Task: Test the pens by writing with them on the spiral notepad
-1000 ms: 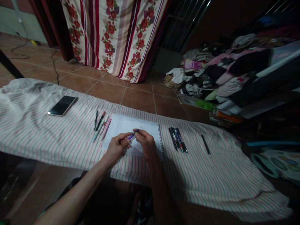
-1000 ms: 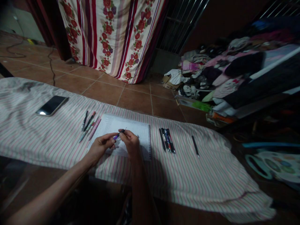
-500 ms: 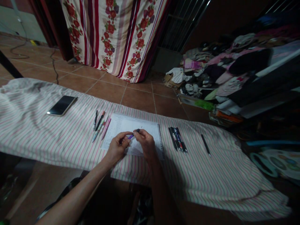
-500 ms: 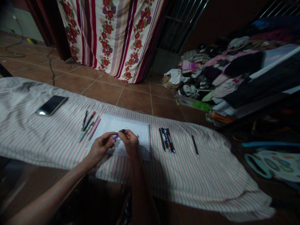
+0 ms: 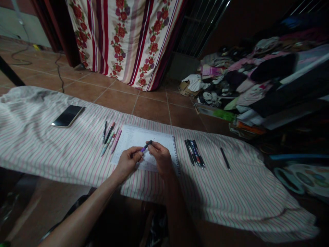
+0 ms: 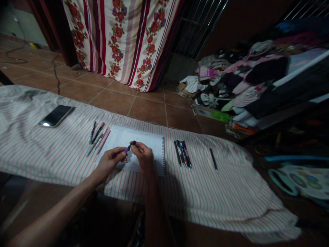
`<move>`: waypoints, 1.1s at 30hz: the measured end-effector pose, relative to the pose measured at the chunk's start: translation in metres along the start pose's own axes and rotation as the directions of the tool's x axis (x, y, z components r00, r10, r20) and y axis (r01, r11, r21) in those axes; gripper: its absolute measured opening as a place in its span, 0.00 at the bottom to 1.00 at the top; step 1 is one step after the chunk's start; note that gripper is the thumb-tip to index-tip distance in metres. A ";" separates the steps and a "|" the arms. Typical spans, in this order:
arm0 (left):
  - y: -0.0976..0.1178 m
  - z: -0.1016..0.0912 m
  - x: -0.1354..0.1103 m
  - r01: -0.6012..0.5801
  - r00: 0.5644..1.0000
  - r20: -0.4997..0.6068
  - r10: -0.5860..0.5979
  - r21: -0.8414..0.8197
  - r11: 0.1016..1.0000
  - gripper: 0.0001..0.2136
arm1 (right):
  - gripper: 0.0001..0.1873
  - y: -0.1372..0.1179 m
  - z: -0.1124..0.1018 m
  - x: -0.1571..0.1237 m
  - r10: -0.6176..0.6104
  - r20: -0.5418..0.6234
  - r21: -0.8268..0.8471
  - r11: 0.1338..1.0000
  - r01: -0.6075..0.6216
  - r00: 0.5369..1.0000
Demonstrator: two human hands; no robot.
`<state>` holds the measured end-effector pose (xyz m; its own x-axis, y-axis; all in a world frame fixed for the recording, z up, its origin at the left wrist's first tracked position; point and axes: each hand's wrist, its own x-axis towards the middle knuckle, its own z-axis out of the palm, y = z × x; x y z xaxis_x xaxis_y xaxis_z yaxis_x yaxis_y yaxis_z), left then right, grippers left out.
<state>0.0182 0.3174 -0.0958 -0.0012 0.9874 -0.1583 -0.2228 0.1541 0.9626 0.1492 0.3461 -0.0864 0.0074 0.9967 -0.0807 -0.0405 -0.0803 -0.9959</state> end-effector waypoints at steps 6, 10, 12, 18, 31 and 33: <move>0.000 0.000 0.000 0.033 0.999 0.023 -0.033 -0.033 0.999 0.14 | 0.17 -0.002 0.000 -0.002 0.026 0.017 -0.045 0.999 -0.026 1.000; 0.001 0.000 0.000 0.022 0.999 0.029 -0.022 -0.008 1.000 0.13 | 0.15 -0.003 0.000 -0.002 0.002 0.011 -0.044 0.999 -0.002 1.000; 0.002 0.001 0.000 -0.006 0.999 0.033 0.005 0.015 1.000 0.12 | 0.14 -0.002 0.000 -0.001 -0.003 0.010 -0.030 1.000 0.003 1.000; 0.001 0.001 -0.001 -0.051 0.999 0.010 0.050 0.071 0.996 0.10 | 0.13 0.003 0.003 0.001 -0.009 -0.013 -0.024 1.000 0.009 1.000; -0.004 0.001 0.001 -0.049 0.998 -0.027 0.051 0.095 0.994 0.12 | 0.15 0.001 0.001 0.000 -0.004 0.038 0.010 1.000 0.003 0.999; -0.006 0.002 0.001 -0.061 0.998 -0.028 0.064 0.115 0.991 0.12 | 0.15 0.002 0.001 0.001 0.004 0.034 0.018 1.000 -0.005 0.999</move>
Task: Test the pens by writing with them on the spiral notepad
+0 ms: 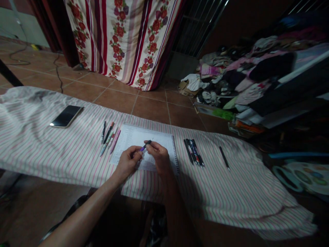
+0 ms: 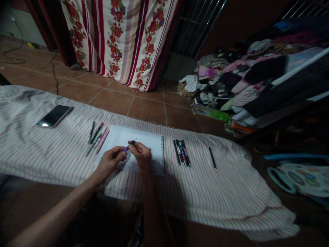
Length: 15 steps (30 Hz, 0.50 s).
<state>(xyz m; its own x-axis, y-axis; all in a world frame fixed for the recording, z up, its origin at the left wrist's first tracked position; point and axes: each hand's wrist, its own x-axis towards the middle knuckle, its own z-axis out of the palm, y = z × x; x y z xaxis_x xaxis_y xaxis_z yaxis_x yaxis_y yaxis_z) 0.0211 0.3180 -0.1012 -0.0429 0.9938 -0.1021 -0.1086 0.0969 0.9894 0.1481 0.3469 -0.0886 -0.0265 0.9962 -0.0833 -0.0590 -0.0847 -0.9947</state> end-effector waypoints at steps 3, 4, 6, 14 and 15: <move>-0.002 0.002 0.000 -0.027 1.000 0.013 0.027 -0.003 1.000 0.13 | 0.14 0.001 0.000 0.001 -0.010 -0.020 0.013 1.000 0.010 1.000; -0.002 0.002 0.000 -0.040 0.999 0.017 0.041 -0.006 0.999 0.13 | 0.14 0.002 0.000 0.001 -0.018 -0.034 0.013 1.000 0.018 0.999; -0.002 0.004 0.000 -0.055 0.998 0.015 0.055 -0.015 0.998 0.12 | 0.13 0.002 -0.001 0.001 -0.030 -0.060 0.006 1.000 0.030 0.998; 0.005 0.012 -0.002 0.071 0.997 0.032 -0.066 -0.166 0.984 0.12 | 0.09 -0.001 -0.006 -0.002 -0.086 -0.055 -0.100 0.992 0.080 0.995; 0.005 0.013 -0.003 0.075 0.997 0.041 -0.069 -0.179 0.981 0.12 | 0.09 -0.001 -0.007 -0.002 -0.090 -0.053 -0.102 0.991 0.084 0.995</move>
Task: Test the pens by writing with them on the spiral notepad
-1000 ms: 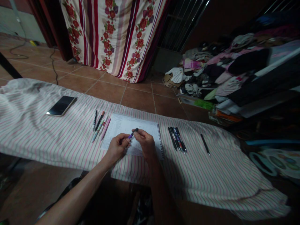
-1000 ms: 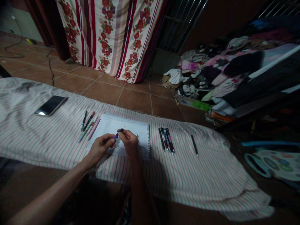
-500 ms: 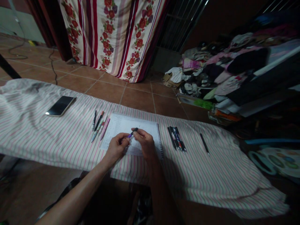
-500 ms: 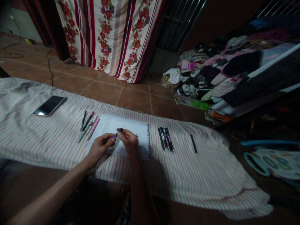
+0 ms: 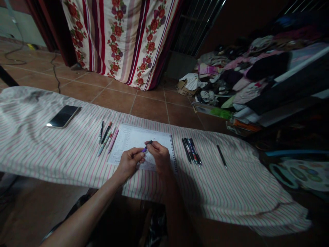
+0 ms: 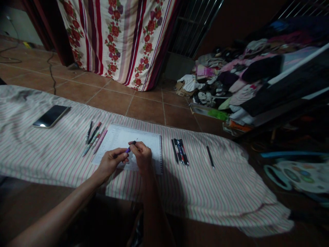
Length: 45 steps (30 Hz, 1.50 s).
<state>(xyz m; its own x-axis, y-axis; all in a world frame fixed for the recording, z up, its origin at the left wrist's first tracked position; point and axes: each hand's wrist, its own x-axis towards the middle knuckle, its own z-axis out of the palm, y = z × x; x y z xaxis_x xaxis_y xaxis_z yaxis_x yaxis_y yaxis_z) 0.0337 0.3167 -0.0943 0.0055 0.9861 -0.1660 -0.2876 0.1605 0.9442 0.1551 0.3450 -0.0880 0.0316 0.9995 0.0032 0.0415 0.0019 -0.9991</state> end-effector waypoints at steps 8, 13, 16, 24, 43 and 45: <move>0.001 0.004 -0.002 0.023 0.999 0.038 -0.022 -0.033 0.999 0.10 | 0.10 0.004 -0.005 0.001 -0.027 0.020 -0.019 0.999 0.028 0.999; 0.001 0.004 -0.002 0.024 0.999 0.025 -0.024 -0.010 1.000 0.10 | 0.12 0.006 -0.005 0.002 0.047 -0.005 0.021 0.999 -0.047 0.999; 0.002 0.004 -0.002 0.016 1.000 0.014 -0.016 0.000 1.000 0.10 | 0.12 0.003 -0.003 0.001 0.092 -0.011 0.056 0.994 -0.091 0.996; 0.005 0.005 -0.003 0.005 1.000 -0.003 -0.005 -0.021 1.000 0.10 | 0.15 0.003 -0.001 0.001 0.105 -0.007 0.076 0.992 -0.104 0.994; 0.003 0.003 -0.002 0.002 1.000 0.013 -0.002 0.039 0.999 0.09 | 0.16 0.003 -0.003 0.000 0.039 -0.033 -0.024 0.999 -0.039 0.999; 0.003 0.003 -0.002 0.005 1.000 0.026 -0.006 0.040 0.999 0.09 | 0.16 0.002 -0.004 0.000 0.020 -0.061 -0.060 0.998 -0.024 0.998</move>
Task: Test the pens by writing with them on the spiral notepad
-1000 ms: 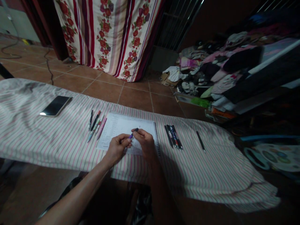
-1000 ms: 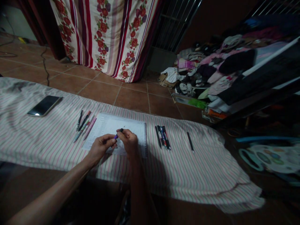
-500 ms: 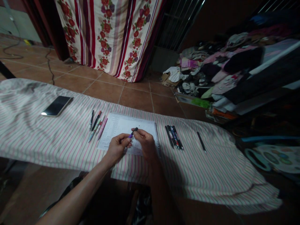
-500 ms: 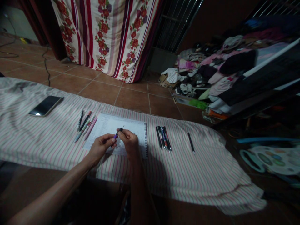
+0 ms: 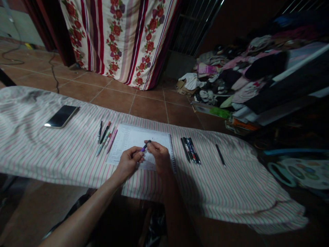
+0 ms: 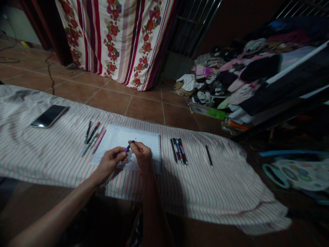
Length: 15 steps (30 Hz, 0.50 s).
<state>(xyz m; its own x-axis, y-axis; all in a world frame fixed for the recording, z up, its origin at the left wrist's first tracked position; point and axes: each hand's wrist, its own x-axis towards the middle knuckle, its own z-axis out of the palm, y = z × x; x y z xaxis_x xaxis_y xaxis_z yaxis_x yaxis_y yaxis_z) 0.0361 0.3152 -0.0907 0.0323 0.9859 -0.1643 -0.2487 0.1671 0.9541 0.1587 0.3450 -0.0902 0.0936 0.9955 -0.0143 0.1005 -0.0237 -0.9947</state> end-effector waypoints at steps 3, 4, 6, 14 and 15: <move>-0.001 0.000 0.000 -0.015 1.000 -0.004 0.015 0.009 1.000 0.09 | 0.15 0.001 0.001 0.001 -0.019 -0.027 -0.032 0.999 0.018 0.999; -0.001 0.000 0.000 -0.020 1.000 -0.007 0.020 0.012 1.000 0.10 | 0.14 0.003 0.002 0.002 -0.025 -0.030 -0.041 0.999 0.024 0.999; 0.000 0.001 -0.001 -0.025 1.000 -0.013 0.025 0.005 1.000 0.10 | 0.15 0.005 0.003 0.003 -0.034 -0.033 -0.047 0.998 0.033 0.999; -0.004 0.000 0.002 0.078 0.991 -0.100 -0.088 -0.104 0.992 0.14 | 0.21 0.010 -0.017 0.011 0.011 -0.090 0.100 0.995 -0.002 0.996; -0.005 -0.001 0.003 0.079 0.990 -0.105 -0.090 -0.104 0.991 0.14 | 0.20 0.011 -0.023 0.013 0.012 -0.131 0.086 0.996 -0.001 0.991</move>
<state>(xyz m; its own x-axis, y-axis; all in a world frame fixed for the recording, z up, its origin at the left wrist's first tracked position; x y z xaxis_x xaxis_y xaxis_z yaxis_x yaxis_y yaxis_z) 0.0367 0.3169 -0.0961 -0.0475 0.9604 -0.2744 -0.3450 0.2421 0.9068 0.1836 0.3551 -0.0994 0.2239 0.9745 -0.0126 0.0148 -0.0163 -0.9998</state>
